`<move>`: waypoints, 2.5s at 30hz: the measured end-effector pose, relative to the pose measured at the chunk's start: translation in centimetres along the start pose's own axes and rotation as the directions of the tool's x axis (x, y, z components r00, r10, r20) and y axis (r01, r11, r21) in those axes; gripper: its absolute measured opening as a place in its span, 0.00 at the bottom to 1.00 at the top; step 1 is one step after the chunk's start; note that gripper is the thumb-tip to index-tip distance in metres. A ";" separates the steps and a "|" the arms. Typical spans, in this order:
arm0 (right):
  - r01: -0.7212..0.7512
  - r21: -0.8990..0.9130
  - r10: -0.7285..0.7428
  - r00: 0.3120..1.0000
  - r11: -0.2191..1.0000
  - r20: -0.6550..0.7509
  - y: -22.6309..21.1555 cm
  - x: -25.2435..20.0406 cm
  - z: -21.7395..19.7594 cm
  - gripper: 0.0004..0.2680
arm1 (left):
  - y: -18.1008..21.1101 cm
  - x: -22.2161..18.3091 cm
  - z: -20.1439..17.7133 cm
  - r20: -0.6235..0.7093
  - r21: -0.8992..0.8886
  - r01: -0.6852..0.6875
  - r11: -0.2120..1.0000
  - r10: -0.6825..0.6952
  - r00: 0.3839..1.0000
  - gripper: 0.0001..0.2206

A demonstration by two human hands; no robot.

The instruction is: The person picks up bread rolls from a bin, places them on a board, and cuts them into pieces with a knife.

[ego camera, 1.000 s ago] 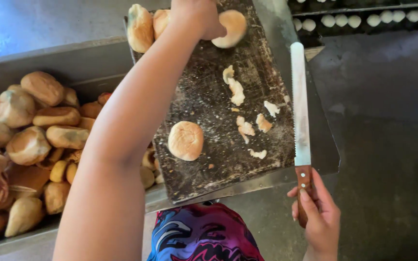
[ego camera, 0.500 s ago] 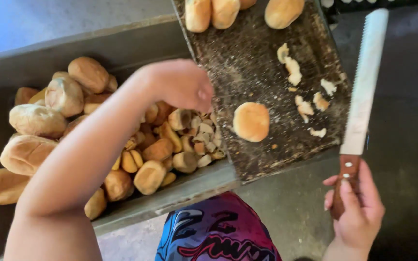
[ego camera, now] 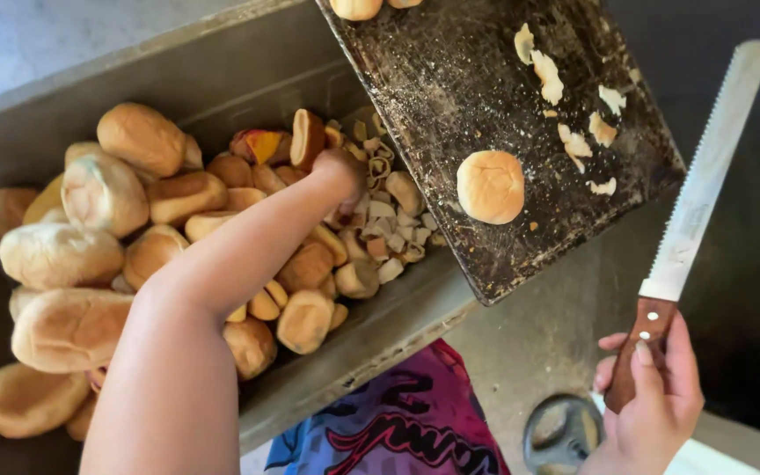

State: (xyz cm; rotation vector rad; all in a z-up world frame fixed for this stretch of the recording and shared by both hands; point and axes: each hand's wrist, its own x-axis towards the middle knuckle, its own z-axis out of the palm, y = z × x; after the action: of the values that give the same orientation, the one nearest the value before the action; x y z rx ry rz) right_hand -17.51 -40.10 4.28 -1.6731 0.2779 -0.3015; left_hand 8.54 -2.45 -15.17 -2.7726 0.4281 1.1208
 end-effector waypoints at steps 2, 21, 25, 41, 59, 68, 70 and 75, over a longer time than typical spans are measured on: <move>-0.010 0.009 0.011 0.999 1.000 -0.037 0.2 -0.6 -0.3 0.21 | 0.5 0.6 0.3 0.008 0.040 -0.101 0.994 0.101 0.995 0.32; 0.046 0.069 -0.045 0.999 0.997 -0.022 -0.3 -0.3 0.5 0.21 | 5.9 -4.7 -2.4 -0.028 0.279 -0.420 0.863 0.445 0.895 0.25; 0.061 0.127 -0.061 0.998 0.990 -0.009 -0.2 -1.1 0.6 0.22 | 7.0 -3.7 -3.6 -0.103 0.241 -0.459 0.855 0.493 0.864 0.26; -0.175 -0.263 0.290 0.811 0.949 0.508 -0.2 13.7 -1.3 0.22 | 1.9 -18.5 -7.6 -0.092 -0.210 -0.297 0.932 0.283 0.955 0.28; 0.035 -0.244 0.106 0.834 0.969 0.541 1.4 21.4 -1.1 0.22 | 6.0 -8.0 -20.3 -0.903 0.211 0.164 0.964 0.128 0.411 0.19; 0.083 -0.277 0.088 0.829 0.957 0.553 -1.0 23.6 2.2 0.20 | 5.0 -15.2 -17.6 -0.793 0.091 -0.116 0.989 0.142 0.592 0.39; 0.065 -0.213 0.063 0.836 0.975 0.545 -0.6 21.9 0.2 0.20 | 3.5 -18.6 -15.3 -0.889 0.034 -0.392 0.919 0.207 0.408 0.28; -0.053 -0.003 0.048 0.866 0.999 0.498 0.1 17.9 -4.2 0.22 | -1.0 -20.1 -8.0 -0.833 -0.484 -0.268 0.833 -0.344 0.433 0.08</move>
State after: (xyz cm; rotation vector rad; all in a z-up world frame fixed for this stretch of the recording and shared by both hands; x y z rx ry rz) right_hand -2.29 -50.36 5.29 -1.6675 -0.0701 0.1762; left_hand 0.33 1.10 4.58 -3.6656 0.0629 -0.5932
